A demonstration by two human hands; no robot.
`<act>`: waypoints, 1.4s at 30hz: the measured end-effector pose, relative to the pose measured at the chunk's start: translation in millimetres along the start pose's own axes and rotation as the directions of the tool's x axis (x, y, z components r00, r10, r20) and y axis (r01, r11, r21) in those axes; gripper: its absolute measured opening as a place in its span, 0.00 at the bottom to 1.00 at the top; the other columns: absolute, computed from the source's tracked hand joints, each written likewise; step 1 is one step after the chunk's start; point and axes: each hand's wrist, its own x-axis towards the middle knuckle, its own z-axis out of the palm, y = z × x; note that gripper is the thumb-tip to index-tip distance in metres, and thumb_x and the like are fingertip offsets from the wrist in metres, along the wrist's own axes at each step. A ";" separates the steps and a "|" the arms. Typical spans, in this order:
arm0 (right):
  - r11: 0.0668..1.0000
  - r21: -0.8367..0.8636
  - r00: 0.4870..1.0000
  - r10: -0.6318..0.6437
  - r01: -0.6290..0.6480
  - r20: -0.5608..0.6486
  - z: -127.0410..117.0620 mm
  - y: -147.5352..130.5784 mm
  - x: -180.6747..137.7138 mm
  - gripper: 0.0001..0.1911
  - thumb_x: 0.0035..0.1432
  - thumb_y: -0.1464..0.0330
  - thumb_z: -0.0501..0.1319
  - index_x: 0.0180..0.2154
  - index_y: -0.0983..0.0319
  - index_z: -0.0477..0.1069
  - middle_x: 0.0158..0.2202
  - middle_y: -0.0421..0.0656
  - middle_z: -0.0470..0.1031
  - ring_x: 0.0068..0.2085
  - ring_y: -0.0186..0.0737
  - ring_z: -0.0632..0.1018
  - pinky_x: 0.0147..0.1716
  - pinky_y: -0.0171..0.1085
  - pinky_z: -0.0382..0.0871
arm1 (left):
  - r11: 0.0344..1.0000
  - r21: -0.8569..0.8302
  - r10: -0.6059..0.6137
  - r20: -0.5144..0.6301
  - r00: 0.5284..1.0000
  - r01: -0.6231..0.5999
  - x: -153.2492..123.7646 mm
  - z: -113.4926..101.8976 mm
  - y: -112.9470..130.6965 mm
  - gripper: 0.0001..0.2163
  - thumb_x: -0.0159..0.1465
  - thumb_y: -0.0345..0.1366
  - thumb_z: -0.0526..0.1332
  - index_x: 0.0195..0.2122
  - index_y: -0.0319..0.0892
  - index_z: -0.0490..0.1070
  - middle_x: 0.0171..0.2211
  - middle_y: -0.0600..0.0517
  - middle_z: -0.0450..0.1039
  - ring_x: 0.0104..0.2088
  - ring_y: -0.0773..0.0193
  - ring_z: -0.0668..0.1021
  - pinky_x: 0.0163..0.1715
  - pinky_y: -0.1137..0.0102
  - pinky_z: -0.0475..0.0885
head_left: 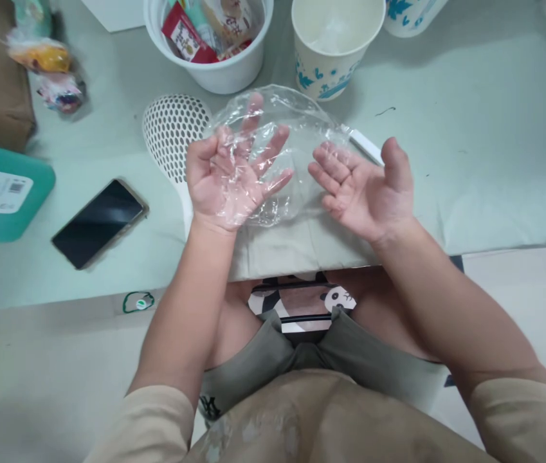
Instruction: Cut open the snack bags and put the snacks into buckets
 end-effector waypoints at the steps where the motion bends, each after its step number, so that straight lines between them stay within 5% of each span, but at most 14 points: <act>1: 1.000 0.002 1.000 -0.009 0.009 0.019 0.9 1.6 0.1 0.35 0.48 0.35 0.66 0.47 0.52 0.74 0.56 0.44 0.81 0.60 0.50 0.79 0.24 0.33 0.72 | 1.000 -0.013 0.014 -0.014 1.000 -0.014 -1.1 1.4 -2.0 0.19 0.67 0.56 0.58 0.30 0.46 0.67 0.50 0.49 0.80 0.63 0.46 0.77 0.45 0.56 0.82; 6: 0.998 -0.061 0.995 0.024 -0.018 0.097 6.7 6.0 -0.7 0.29 0.51 0.47 0.73 0.49 0.54 0.75 0.43 0.43 0.84 0.36 0.38 0.82 0.16 0.30 0.53 | 0.999 -0.039 0.009 -0.063 0.998 -0.012 -8.5 10.6 -6.9 0.17 0.68 0.53 0.55 0.31 0.46 0.67 0.51 0.49 0.80 0.66 0.47 0.76 0.44 0.56 0.84; 10: 0.988 -0.141 0.998 -0.070 0.070 0.007 3.4 1.9 1.3 0.15 0.54 0.58 0.74 0.40 0.56 0.77 0.24 0.34 0.73 0.18 0.26 0.60 0.15 0.31 0.49 | 0.999 -0.033 -0.004 -0.069 0.998 0.001 -10.7 13.5 -2.8 0.15 0.65 0.47 0.60 0.28 0.44 0.62 0.52 0.50 0.80 0.61 0.49 0.80 0.43 0.60 0.85; 14: 0.958 -0.249 0.973 -0.180 0.141 -0.142 -7.6 -4.7 6.3 0.11 0.58 0.58 0.70 0.36 0.57 0.77 0.21 0.35 0.69 0.17 0.27 0.59 0.15 0.33 0.49 | 0.994 -0.027 -0.112 -0.075 0.991 0.110 -9.6 13.0 -0.9 0.12 0.60 0.42 0.66 0.28 0.44 0.64 0.48 0.50 0.83 0.45 0.58 0.87 0.33 0.71 0.83; 21: 0.925 -0.377 0.975 -0.032 -0.055 -0.220 -20.7 -13.8 1.8 0.09 0.60 0.61 0.68 0.39 0.58 0.78 0.19 0.36 0.69 0.16 0.29 0.61 0.17 0.34 0.50 | 0.908 0.368 -0.134 -0.198 0.971 0.201 -8.5 5.8 -4.2 0.03 0.60 0.28 0.62 0.32 0.43 0.72 0.21 0.56 0.77 0.16 0.70 0.76 0.15 0.79 0.67; 31: 0.926 -0.341 0.954 -0.234 0.160 -0.186 -32.1 -14.7 -0.3 0.12 0.55 0.58 0.72 0.37 0.56 0.75 0.18 0.32 0.64 0.16 0.27 0.56 0.17 0.34 0.45 | 0.949 0.274 -0.089 -0.249 0.964 0.158 -7.5 -0.3 1.5 0.02 0.64 0.32 0.63 0.37 0.46 0.73 0.17 0.60 0.72 0.09 0.75 0.60 0.07 0.76 0.45; 37: 0.956 -0.244 0.956 -0.216 0.165 -0.199 -39.5 -18.3 0.6 0.10 0.58 0.62 0.69 0.42 0.52 0.72 0.16 0.31 0.58 0.15 0.30 0.54 0.16 0.37 0.45 | 0.961 0.274 0.037 -0.250 0.968 0.034 -5.4 -3.1 -1.8 0.03 0.62 0.37 0.67 0.35 0.49 0.73 0.17 0.61 0.70 0.10 0.75 0.58 0.08 0.74 0.46; 42: 0.957 -0.208 0.928 -0.255 0.202 -0.272 -35.6 -17.6 2.2 0.05 0.54 0.69 0.65 0.33 0.54 0.71 0.18 0.34 0.65 0.16 0.30 0.57 0.17 0.36 0.45 | 0.973 0.204 0.155 -0.243 0.958 -0.106 -0.6 -6.3 -5.9 0.04 0.58 0.33 0.64 0.27 0.48 0.73 0.19 0.58 0.71 0.13 0.73 0.63 0.11 0.73 0.51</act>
